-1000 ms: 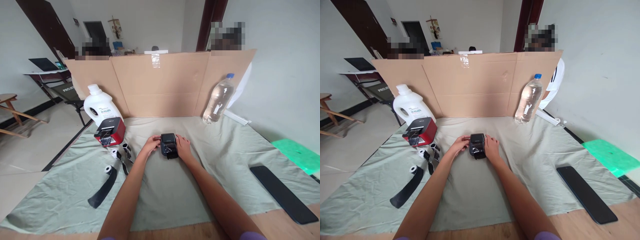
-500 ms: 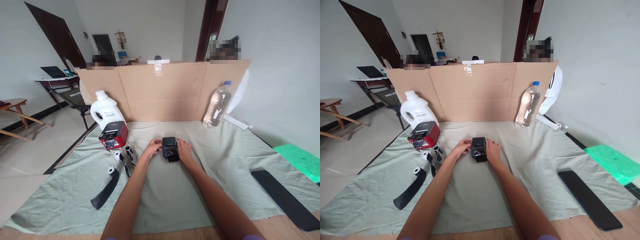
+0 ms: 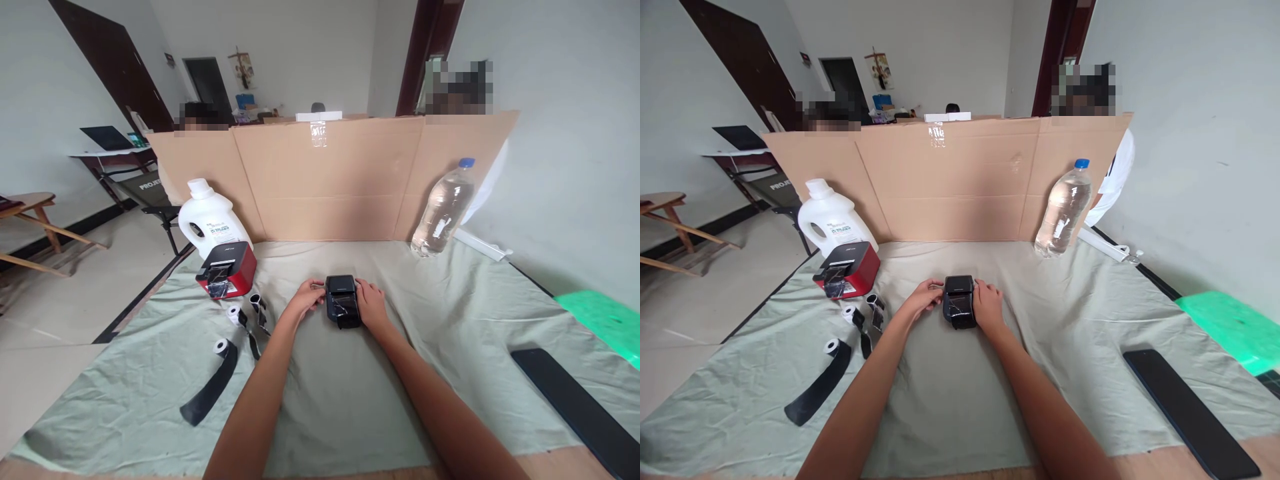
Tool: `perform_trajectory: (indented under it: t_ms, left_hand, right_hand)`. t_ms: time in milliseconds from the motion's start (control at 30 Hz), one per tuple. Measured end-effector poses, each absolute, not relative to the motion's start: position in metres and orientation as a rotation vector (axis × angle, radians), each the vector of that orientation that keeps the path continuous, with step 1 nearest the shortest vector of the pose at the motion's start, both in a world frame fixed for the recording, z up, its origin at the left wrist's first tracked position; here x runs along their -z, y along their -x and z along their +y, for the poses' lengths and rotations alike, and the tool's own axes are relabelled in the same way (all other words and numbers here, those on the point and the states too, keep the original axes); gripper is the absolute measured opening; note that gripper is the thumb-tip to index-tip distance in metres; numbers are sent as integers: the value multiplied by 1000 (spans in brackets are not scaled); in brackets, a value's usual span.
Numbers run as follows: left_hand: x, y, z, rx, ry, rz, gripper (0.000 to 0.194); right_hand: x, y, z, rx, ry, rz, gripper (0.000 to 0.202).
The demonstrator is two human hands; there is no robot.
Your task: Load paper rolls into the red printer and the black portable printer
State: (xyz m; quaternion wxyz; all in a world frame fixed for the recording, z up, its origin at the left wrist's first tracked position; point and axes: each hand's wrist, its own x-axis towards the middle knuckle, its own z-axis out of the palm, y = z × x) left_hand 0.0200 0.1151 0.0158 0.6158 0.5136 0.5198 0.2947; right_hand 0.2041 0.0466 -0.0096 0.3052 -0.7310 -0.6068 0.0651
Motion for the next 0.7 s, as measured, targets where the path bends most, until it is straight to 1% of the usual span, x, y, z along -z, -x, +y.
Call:
perform_trajectory:
  t_ms: [167, 267, 467, 633, 700]
  left_hand:
    - [-12, -19, 118, -664, -1184, 1190, 28]
    - [-11, -16, 118, -650, -1187, 1174, 32]
    - [-22, -6, 112, -586, -1207, 1030, 60]
    - [-22, -1, 109, -601, -1269, 961, 71]
    - [-21, -2, 109, -637, -1269, 933, 71]
  right_hand:
    - [13, -205, 48, -186, 1915, -1602, 42]
    - [13, -206, 48, -195, 1908, -1608, 42]
    - [14, -206, 49, -215, 1900, -1598, 41]
    - [14, -206, 50, -233, 1893, -1596, 42]
    - [13, -206, 50, -236, 1889, -1592, 42]
